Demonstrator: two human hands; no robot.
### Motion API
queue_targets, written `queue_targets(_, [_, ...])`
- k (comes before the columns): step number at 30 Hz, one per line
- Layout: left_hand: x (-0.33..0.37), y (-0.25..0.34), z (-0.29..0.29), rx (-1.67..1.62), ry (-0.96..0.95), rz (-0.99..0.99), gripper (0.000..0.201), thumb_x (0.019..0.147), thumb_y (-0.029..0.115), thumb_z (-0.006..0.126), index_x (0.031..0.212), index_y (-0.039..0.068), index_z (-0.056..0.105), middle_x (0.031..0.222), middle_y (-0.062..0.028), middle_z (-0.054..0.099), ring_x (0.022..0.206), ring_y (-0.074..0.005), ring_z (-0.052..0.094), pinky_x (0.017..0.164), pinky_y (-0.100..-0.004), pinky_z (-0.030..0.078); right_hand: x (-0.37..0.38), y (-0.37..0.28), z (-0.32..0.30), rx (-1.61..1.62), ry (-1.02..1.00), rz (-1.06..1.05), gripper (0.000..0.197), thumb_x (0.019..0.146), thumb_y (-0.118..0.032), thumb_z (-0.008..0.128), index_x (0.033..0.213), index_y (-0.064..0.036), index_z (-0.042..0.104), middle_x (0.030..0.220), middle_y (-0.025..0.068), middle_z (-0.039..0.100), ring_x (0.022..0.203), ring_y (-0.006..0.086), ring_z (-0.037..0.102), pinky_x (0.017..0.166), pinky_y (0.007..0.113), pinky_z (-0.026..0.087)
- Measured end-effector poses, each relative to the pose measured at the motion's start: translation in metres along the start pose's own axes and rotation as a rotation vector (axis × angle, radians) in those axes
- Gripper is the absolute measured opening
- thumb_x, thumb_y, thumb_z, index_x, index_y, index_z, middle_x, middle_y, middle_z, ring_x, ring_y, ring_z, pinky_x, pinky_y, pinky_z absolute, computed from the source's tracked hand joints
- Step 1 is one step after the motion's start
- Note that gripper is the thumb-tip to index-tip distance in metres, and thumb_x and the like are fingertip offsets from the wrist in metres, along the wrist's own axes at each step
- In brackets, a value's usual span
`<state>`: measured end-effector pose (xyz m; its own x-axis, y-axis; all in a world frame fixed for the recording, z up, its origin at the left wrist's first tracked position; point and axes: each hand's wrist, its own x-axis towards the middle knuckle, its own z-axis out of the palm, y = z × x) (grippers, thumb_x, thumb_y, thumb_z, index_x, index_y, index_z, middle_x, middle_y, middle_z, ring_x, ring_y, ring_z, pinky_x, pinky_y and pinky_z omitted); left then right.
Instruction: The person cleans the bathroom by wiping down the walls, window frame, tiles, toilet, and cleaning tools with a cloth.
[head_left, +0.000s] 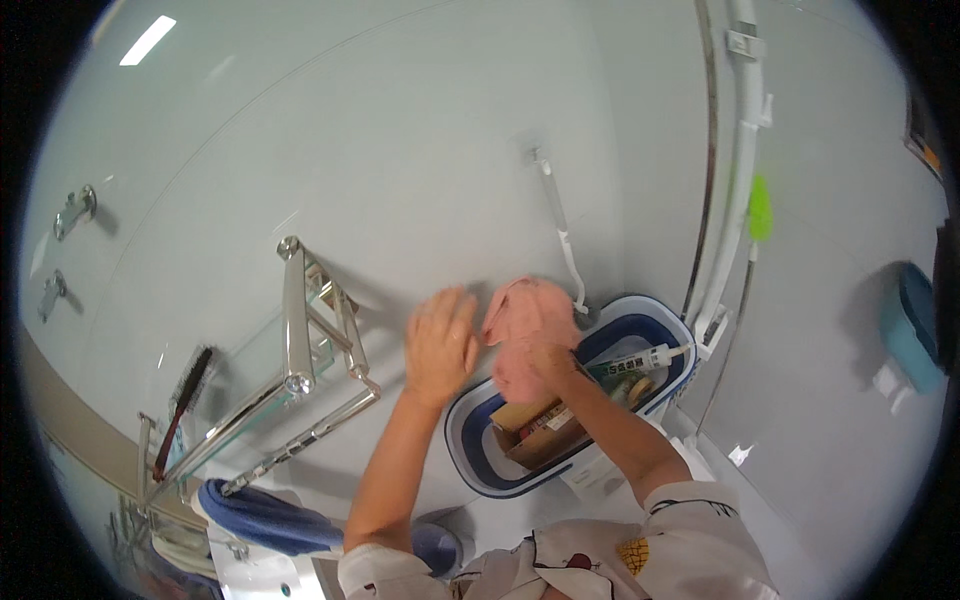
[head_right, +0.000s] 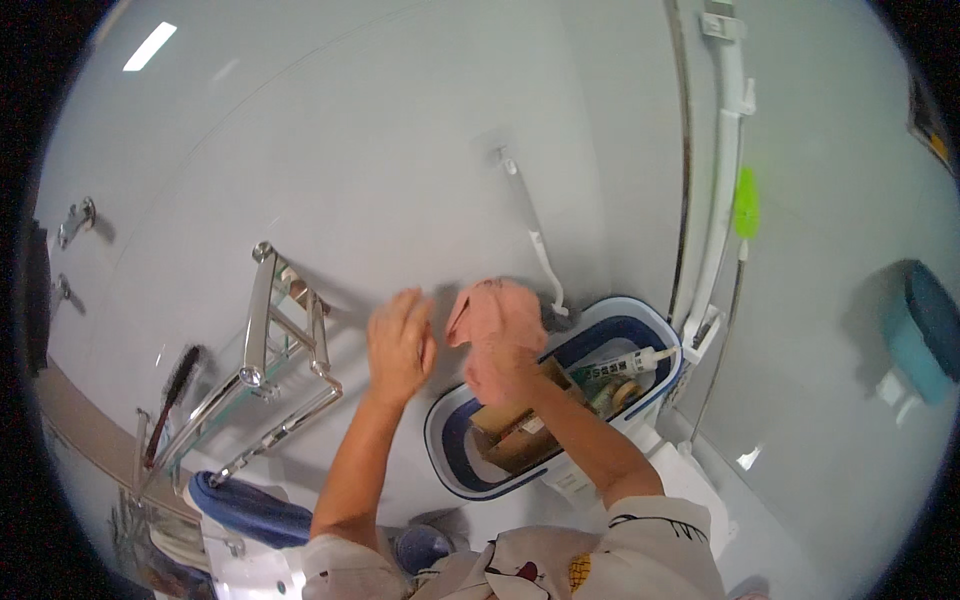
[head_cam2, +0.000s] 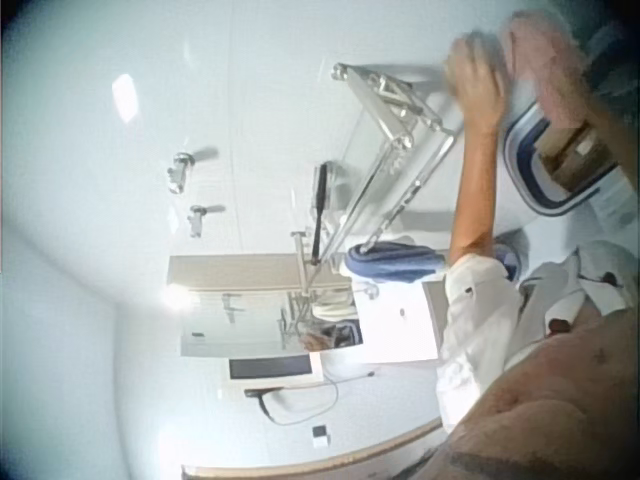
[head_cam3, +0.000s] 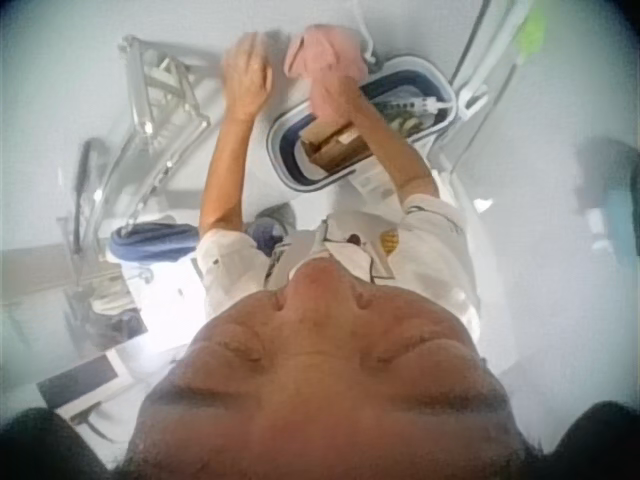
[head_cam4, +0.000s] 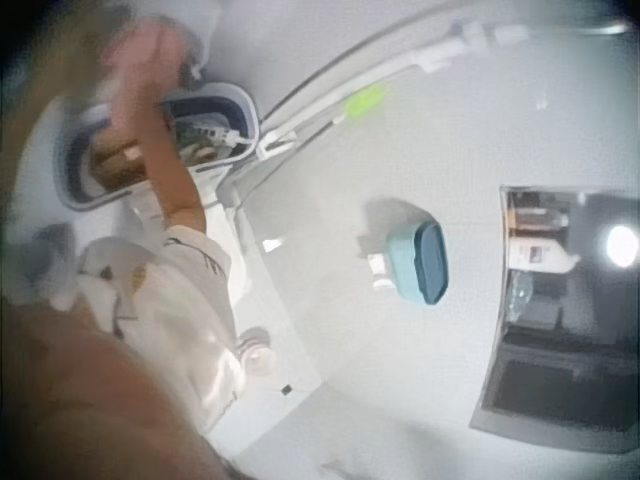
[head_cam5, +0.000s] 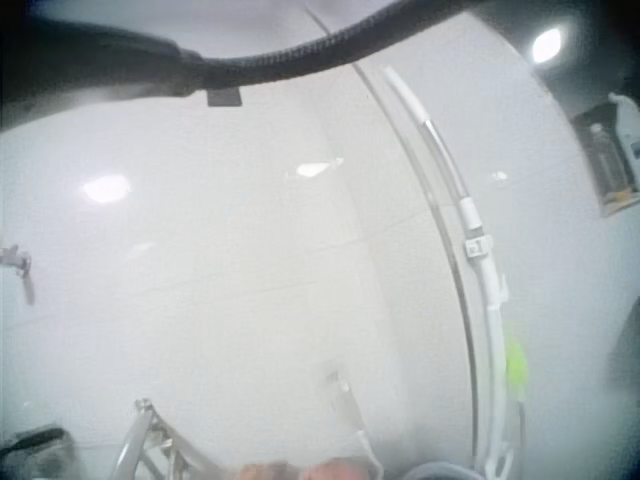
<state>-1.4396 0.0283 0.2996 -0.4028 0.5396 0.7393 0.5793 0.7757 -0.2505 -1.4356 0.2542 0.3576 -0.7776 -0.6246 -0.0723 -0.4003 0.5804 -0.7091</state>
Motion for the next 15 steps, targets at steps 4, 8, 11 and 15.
queue_targets(4, [-0.009,-0.024,0.010,0.049,0.102,-0.174,0.049,0.075,0.005,0.061,0.123,0.004,0.052,0.131,-0.0174,0.048,0.121,-0.0345,0.047,0.102,-0.0488,0.035,0.078,0.052,0.055,-0.190,1.287,-0.421,0.022,0.091,-0.019,0.049,0.104,-0.0092,0.063,0.100,0.0120,0.062,0.095,0.0317,0.058,0.083,0.040,0.046])
queue_targets(8, [-0.034,-0.003,0.006,0.007,-0.011,-0.225,0.047,0.076,0.003,0.060,0.123,0.002,0.051,0.133,-0.0189,0.046,0.122,-0.0367,0.045,0.103,-0.0493,0.034,0.166,0.051,-0.021,0.522,1.321,-0.315,0.031,0.093,-0.027,0.052,0.118,-0.0094,0.058,0.116,0.0078,0.060,0.110,0.0250,0.054,0.093,0.036,0.043])
queue_targets(11, [-0.101,0.003,-0.010,-0.007,-0.137,-0.368,0.044,0.078,0.003,0.060,0.121,0.002,0.052,0.131,-0.0197,0.047,0.120,-0.0388,0.045,0.101,-0.0485,0.035,0.206,0.020,-0.014,0.763,1.309,-0.332,0.036,0.094,-0.030,0.053,0.123,-0.0083,0.054,0.121,0.0065,0.058,0.113,0.0216,0.052,0.094,0.033,0.042])
queue_targets(15, [-0.148,0.021,-0.014,-0.062,-0.165,-0.565,0.043,0.079,0.003,0.058,0.121,0.001,0.052,0.133,-0.0198,0.047,0.122,-0.0384,0.045,0.101,-0.0472,0.036,0.229,0.092,0.007,-0.010,1.184,-0.363,0.042,0.099,-0.030,0.045,0.134,-0.0077,0.041,0.124,0.0061,0.051,0.111,0.0170,0.050,0.090,0.031,0.045])
